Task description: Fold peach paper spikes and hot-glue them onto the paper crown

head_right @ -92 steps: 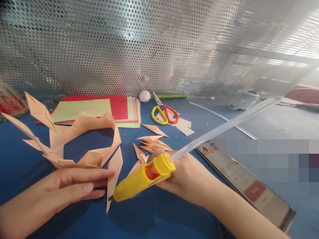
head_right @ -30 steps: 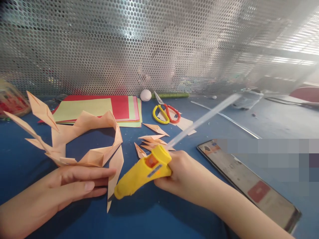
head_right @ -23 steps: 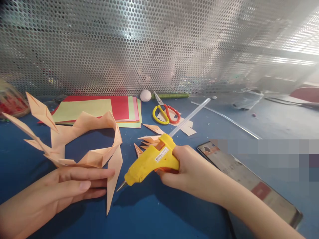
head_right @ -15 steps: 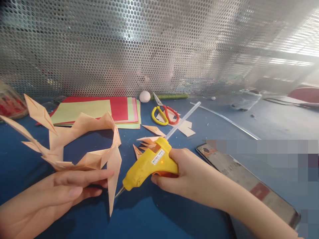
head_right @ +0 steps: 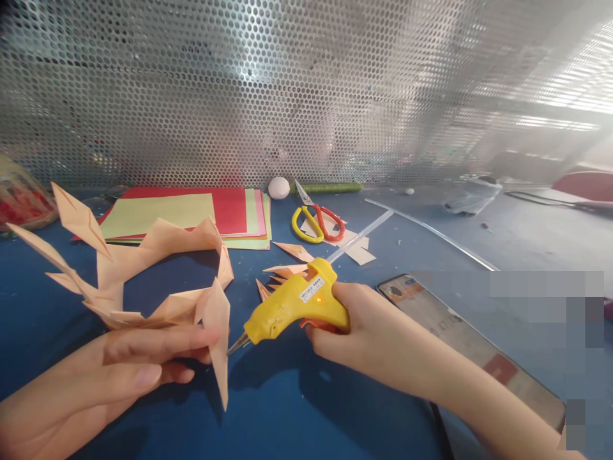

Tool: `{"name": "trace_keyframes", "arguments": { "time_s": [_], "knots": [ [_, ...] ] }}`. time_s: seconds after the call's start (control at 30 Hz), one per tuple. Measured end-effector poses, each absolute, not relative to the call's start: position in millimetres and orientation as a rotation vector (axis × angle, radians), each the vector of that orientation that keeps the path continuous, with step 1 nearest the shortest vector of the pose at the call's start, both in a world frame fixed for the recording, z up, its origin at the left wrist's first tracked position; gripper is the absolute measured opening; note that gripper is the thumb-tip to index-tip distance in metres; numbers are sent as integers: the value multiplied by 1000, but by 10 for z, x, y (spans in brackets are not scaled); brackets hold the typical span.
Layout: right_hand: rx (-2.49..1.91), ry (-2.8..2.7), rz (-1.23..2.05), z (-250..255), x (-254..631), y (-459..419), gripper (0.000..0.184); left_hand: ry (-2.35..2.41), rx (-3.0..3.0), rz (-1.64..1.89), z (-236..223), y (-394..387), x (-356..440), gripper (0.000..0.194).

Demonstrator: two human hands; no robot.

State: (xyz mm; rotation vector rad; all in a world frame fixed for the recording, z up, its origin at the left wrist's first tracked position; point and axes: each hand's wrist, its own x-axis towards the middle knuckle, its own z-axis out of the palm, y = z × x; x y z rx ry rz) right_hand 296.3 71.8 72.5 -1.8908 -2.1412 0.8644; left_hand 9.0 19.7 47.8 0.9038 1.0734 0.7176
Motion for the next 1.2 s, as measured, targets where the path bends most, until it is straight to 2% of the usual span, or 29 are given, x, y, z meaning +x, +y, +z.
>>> {"name": "trace_keyframes", "arguments": {
  "time_s": [0.27,0.43,0.63,0.83,1.03,1.2],
  "knots": [
    [-1806,-2232,675,680,2978,706,20,1088,944,687,438,227,83,40],
    [-1800,-2263,482,738,2966,692,26,1073,932,685,423,210,90,38],
    [-1746,-2300,521,764,2952,702,27,1114,935,711,419,206,79,35],
    [-1685,-2313,543,758,2967,736,30,1106,933,710,444,233,83,42],
    [-1675,-2313,537,783,2955,696,34,1105,902,706,466,198,90,33],
    [-1684,-2315,548,771,2959,702,37,1088,903,703,471,216,111,33]
  ]
}}
